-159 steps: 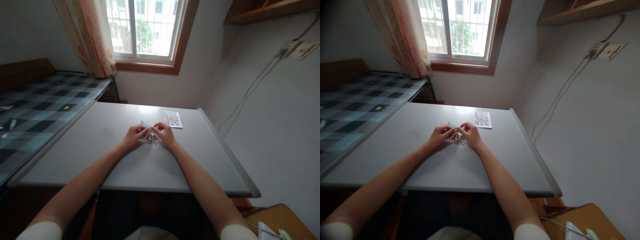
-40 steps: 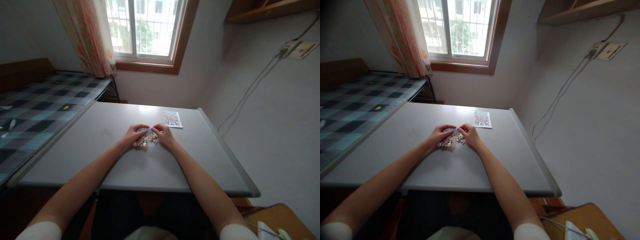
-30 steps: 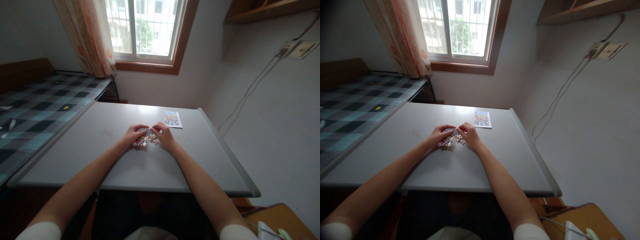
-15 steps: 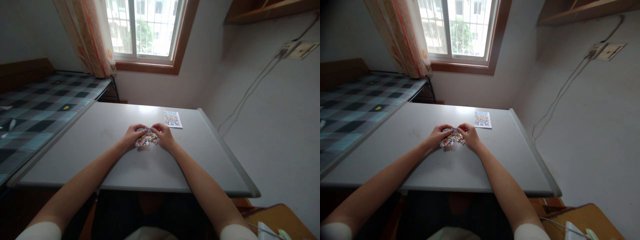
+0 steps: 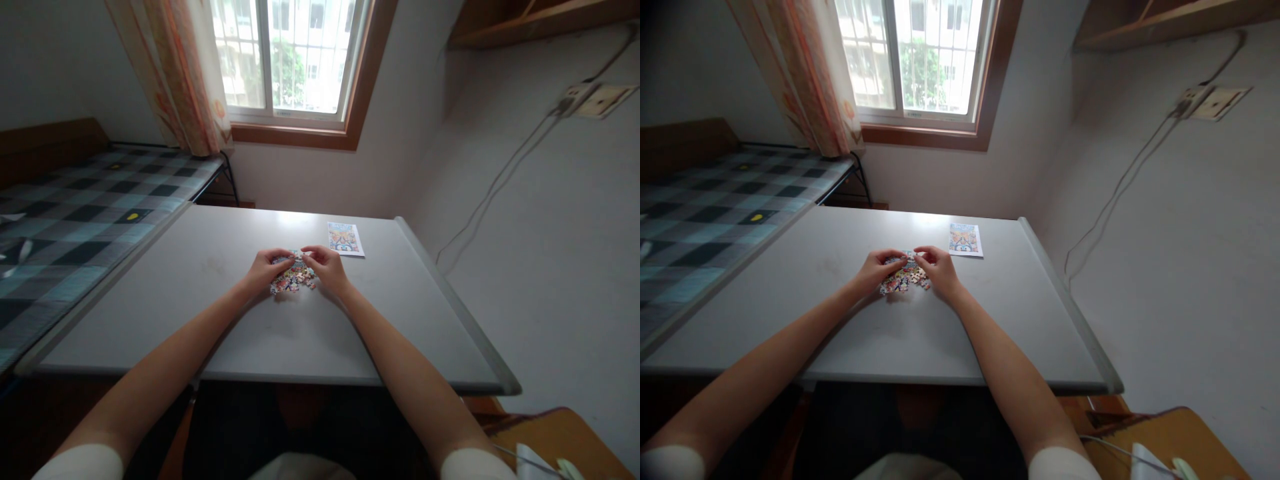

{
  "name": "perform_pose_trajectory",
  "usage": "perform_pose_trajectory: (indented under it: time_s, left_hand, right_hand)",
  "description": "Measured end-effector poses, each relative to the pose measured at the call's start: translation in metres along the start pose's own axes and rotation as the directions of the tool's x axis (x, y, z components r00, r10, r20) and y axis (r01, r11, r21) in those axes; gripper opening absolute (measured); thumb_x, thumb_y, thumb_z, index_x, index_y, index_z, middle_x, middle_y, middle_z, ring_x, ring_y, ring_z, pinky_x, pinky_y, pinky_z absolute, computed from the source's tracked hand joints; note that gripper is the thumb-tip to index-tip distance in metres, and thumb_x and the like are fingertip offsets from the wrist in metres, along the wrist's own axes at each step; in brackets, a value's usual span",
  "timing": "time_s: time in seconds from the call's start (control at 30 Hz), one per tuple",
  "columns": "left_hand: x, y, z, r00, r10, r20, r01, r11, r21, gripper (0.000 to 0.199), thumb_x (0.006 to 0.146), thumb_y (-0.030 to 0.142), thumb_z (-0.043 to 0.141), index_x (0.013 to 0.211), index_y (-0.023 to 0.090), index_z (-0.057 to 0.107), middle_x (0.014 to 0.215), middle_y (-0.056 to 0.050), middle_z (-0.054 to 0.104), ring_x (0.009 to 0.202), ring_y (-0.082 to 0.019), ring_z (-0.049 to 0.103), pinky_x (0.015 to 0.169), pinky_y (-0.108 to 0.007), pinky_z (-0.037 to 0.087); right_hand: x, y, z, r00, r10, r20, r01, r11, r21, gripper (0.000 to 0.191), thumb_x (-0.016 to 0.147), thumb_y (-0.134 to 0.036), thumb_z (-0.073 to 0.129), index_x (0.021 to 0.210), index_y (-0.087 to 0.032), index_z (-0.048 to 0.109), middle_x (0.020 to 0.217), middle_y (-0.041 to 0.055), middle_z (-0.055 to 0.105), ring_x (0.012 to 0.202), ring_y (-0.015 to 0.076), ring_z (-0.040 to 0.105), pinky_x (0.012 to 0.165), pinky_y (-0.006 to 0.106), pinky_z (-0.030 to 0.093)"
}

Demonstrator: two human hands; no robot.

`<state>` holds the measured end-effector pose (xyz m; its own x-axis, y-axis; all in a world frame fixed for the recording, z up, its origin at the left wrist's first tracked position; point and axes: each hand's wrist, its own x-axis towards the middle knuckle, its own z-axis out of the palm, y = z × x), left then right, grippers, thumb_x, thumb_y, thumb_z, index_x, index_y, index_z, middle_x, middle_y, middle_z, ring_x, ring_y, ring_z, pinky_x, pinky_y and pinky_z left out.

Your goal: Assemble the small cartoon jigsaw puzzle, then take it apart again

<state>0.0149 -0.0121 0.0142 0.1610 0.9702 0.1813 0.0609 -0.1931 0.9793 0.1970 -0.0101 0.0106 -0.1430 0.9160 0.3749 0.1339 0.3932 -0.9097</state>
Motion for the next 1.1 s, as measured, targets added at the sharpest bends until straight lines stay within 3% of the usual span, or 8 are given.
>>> perform_pose_trajectory:
  time_s: [0.3,0.43,0.53,0.87,1.1]
  left_hand:
    - [-0.002,0.002,-0.001,0.997,0.041,0.06,-0.045,0.996,0.075,0.041,0.064,0.05,0.077,0.083,0.014,0.075,0.082,-0.008,0.073,0.074,-0.02,0.063,0.07,-0.031,0.051]
    - [-0.004,0.004,0.001,0.995,0.033,0.098,-0.042,0.995,0.091,0.039,0.065,0.048,0.077,0.083,0.014,0.076,0.083,-0.008,0.073,0.073,-0.019,0.063,0.068,-0.03,0.051]
    - [-0.002,0.002,0.001,0.998,0.028,0.064,-0.034,0.996,0.086,0.038,0.065,0.048,0.076,0.083,0.014,0.075,0.08,-0.007,0.072,0.069,-0.018,0.061,0.063,-0.029,0.05]
    - [0.001,0.0,-0.001,1.0,0.009,-0.028,-0.007,0.999,0.049,0.043,0.061,0.051,0.078,0.084,0.014,0.074,0.08,-0.006,0.072,0.07,-0.018,0.062,0.065,-0.029,0.049]
    - [0.003,-0.002,-0.002,0.998,-0.001,-0.064,0.003,0.999,0.032,0.044,0.06,0.052,0.08,0.084,0.015,0.075,0.082,-0.007,0.072,0.075,-0.02,0.063,0.068,-0.03,0.049]
  right_hand:
    - [0.002,0.006,0.0,0.998,0.061,0.02,-0.062,0.994,0.085,0.03,0.07,-0.043,0.068,0.082,-0.015,0.066,0.057,-0.0033,0.055,0.052,0.0091,0.046,0.05,0.023,0.036]
    - [0.005,0.012,-0.005,0.99,0.123,-0.069,-0.119,0.992,0.051,0.027,0.068,-0.04,0.066,0.08,-0.016,0.063,0.058,-0.0026,0.058,0.053,0.0099,0.05,0.051,0.022,0.038]
    - [0.006,0.015,-0.008,0.981,0.137,-0.137,-0.137,0.991,0.011,0.025,0.068,-0.038,0.064,0.079,-0.016,0.063,0.058,-0.0022,0.058,0.052,0.0101,0.05,0.049,0.022,0.038]
    - [0.006,0.014,-0.01,0.991,0.075,-0.111,-0.084,0.993,-0.081,0.025,0.073,-0.036,0.064,0.086,-0.016,0.07,0.07,0.0027,0.067,0.062,0.0133,0.059,0.06,0.026,0.048]
    - [0.004,0.009,-0.012,0.993,-0.038,-0.111,0.006,0.963,-0.27,0.019,0.079,-0.028,0.061,0.09,-0.019,0.073,0.092,0.007,0.072,0.083,0.0176,0.065,0.073,0.031,0.05]
